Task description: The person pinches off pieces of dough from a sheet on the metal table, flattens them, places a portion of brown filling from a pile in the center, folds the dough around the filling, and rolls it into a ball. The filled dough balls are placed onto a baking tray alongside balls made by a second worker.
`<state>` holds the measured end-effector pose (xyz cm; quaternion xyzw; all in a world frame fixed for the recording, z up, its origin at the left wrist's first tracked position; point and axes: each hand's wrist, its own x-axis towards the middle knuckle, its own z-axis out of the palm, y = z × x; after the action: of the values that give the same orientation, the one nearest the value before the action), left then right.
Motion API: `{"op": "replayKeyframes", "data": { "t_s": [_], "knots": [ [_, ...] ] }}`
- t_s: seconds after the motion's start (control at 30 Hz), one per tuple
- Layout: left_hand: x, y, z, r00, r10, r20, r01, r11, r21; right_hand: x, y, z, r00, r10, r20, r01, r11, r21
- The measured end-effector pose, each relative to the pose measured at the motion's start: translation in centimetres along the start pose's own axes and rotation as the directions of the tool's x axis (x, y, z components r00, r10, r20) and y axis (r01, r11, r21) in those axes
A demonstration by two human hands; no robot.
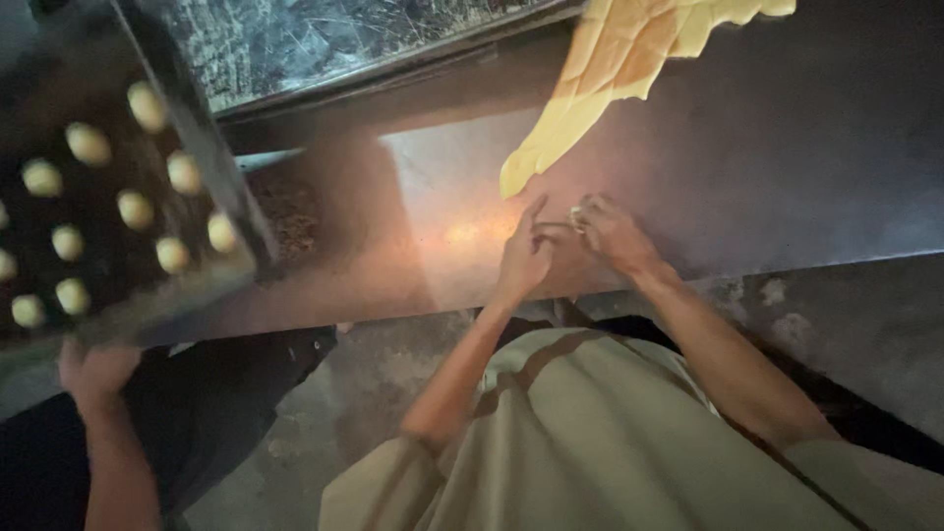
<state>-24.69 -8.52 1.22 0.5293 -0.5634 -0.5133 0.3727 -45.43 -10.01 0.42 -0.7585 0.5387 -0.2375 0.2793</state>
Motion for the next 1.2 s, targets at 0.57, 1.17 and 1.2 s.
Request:
{"op": "replayKeyframes", "data": {
  "t_s": [0.57,1.17,1.2],
  "knots": [
    [6.3,-3.5,-2.9,0.908,0.206,-0.365,-0.057,0.923,0.38,-0.5,6.9,-5.4,0.975,-0.223,-0.021,0.218,0.965,-0.145],
    [5.6,-5.3,-5.6,0.981,-0.064,-0.181,0.052,0.996,-0.072,0.1,5.6,-3.7,0.947,-0.012,0.322,0.172,0.864,-0.473],
    [5.4,-5.5,-5.9,0.986,-0.084,-0.145,0.069,0.992,-0.106,0.5,5.5,-3.5,0.86,-0.017,0.51,0.332,0.777,-0.535]
  ]
}}
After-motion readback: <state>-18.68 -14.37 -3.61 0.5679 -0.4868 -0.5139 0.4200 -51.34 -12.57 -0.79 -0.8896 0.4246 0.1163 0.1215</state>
